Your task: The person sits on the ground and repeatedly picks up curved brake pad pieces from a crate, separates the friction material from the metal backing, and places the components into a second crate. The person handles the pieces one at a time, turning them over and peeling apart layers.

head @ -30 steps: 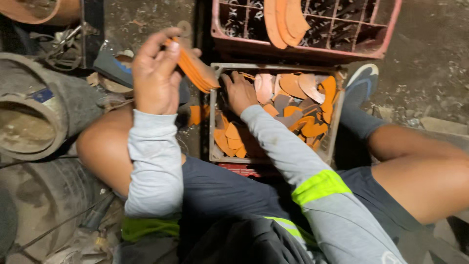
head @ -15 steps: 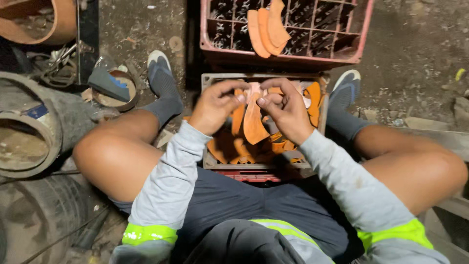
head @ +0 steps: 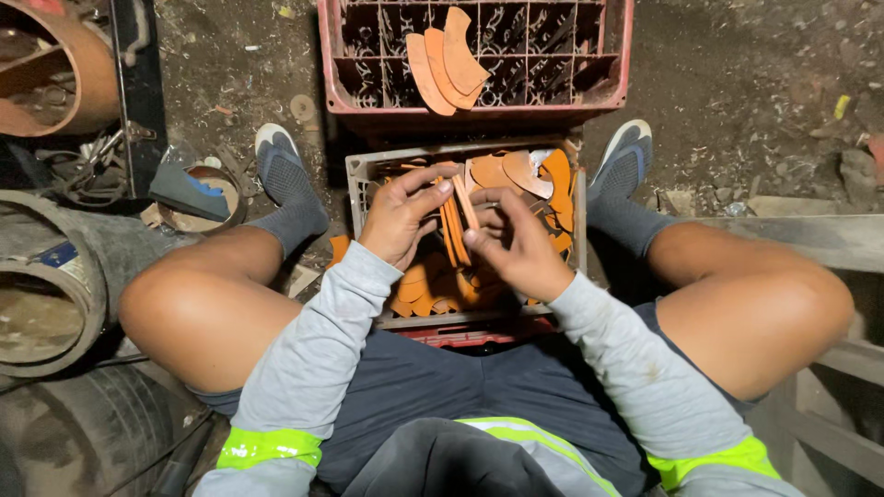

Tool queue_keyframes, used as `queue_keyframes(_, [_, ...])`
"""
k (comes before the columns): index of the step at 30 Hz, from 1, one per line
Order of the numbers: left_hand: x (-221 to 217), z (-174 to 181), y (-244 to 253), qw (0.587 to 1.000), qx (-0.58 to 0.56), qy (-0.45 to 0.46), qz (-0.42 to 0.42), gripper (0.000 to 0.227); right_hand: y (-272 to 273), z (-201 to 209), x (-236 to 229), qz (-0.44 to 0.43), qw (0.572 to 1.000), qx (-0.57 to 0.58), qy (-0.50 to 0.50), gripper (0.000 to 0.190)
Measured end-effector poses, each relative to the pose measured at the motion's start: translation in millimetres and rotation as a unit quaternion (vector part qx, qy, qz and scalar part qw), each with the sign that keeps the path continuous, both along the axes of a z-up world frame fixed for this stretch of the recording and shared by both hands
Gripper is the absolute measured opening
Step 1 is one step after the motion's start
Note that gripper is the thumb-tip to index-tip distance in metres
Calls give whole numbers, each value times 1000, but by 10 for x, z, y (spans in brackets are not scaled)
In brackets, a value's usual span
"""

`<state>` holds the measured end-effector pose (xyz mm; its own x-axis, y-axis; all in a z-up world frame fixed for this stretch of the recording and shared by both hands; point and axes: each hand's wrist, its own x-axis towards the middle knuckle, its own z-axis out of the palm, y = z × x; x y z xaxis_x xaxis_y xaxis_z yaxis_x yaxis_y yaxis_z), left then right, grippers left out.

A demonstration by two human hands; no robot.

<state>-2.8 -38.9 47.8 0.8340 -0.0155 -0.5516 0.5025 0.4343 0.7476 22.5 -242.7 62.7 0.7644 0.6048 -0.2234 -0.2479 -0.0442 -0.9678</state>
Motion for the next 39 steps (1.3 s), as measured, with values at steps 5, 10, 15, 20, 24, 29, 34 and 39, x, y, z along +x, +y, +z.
queue_keyframes(5, [38, 53, 109, 995, -98, -26, -4, 37, -124, -136, 159, -10, 999, -45, 27, 31])
queue_keyframes(10, [13, -41, 126, 997, -74, -24, 11, 36, -125, -224, 160, -64, 994, -65, 59, 30])
queue_keyframes(15, [28, -161, 97, 998, -41, -38, 36, 27, -171, -267, 195, -70, 987, -110, -90, 26])
queue_keyframes(20, [35, -181, 93, 999, -25, -22, 30, 26, -198, -228, 217, -77, 972, -171, -139, 25])
queue_keyframes(24, [14, -206, 58, 999, -40, 10, 30, 22, -224, -130, 250, -84, 923, -319, -199, 21])
queue_keyframes(29, [15, -335, -62, 998, -11, 3, 56, 17, -265, -64, 290, -105, 921, -289, -238, 18])
queue_keyframes(34, [8, -389, -120, 997, 9, 8, 72, 17, -246, -129, 274, -57, 974, -192, -107, 16])
queue_keyframes(39, [9, -364, -129, 997, 12, -4, 72, 16, -223, -181, 265, -36, 995, -91, 27, 16])
